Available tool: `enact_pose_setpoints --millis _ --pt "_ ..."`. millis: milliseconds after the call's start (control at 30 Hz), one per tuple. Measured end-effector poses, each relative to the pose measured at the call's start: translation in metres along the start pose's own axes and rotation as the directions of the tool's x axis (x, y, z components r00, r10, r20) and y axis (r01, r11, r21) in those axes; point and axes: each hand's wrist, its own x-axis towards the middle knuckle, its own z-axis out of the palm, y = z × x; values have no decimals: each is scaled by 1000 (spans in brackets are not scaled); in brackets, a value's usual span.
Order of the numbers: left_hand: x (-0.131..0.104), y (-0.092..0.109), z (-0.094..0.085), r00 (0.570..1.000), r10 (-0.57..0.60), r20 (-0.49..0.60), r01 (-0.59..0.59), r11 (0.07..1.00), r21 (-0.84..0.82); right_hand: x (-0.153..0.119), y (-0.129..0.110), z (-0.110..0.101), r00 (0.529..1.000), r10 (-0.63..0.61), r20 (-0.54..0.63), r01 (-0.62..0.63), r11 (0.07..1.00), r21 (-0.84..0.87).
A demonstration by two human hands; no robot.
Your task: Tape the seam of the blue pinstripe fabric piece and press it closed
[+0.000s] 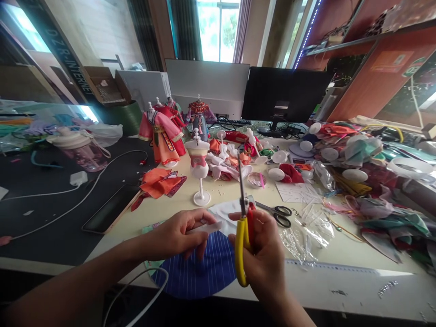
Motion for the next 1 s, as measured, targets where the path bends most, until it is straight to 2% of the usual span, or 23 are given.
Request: enact_pose_setpoints --millis 100,267,467,567,633,700,767,800,833,867,900,967,1000 --pt "-3 3 0 1000 9 14 -10 998 62 1 8 6 998 -45 47 44 999 9" --pt "-7 3 4 999 35 22 -38 989 143 2 12 10 994 -11 108 10 1000 11" --pt "-11 5 -5 993 83 89 -105 951 289 -4 9 7 986 102 133 -109 993 51" --pt "-12 4 -13 987 151 57 -161 907 390 -4 5 6 964 195 182 -211 975 74" --pt "-13 1 -16 975 221 8 -201 872 446 -3 3 6 950 234 206 -259 960 106" --pt "-14 -6 -16 946 311 -95 -239 863 446 -2 2 7 945 258 199 -290 945 151" --pt "-17 -14 -11 876 385 -291 -251 878 407 -2 2 7 948 271 167 -300 935 187" --pt "-18 -19 -7 836 386 -391 -236 895 379 -2 3 8 951 272 149 -298 934 196" --pt "-19 -24 -3 816 353 -458 -210 918 335 -2 3 8 954 269 130 -291 935 201" --pt "-20 -28 1 829 287 -479 -174 948 267 -2 4 8 957 265 115 -284 938 201" --pt "-20 -32 6 875 190 -445 -125 977 172 -3 4 9 959 264 105 -280 940 194" --pt "-18 -38 15 966 -18 -256 2 998 -63 -4 2 12 960 267 87 -278 946 168" --pt "-16 -41 19 982 -82 -170 52 983 -174 -5 2 14 960 269 80 -278 948 156"
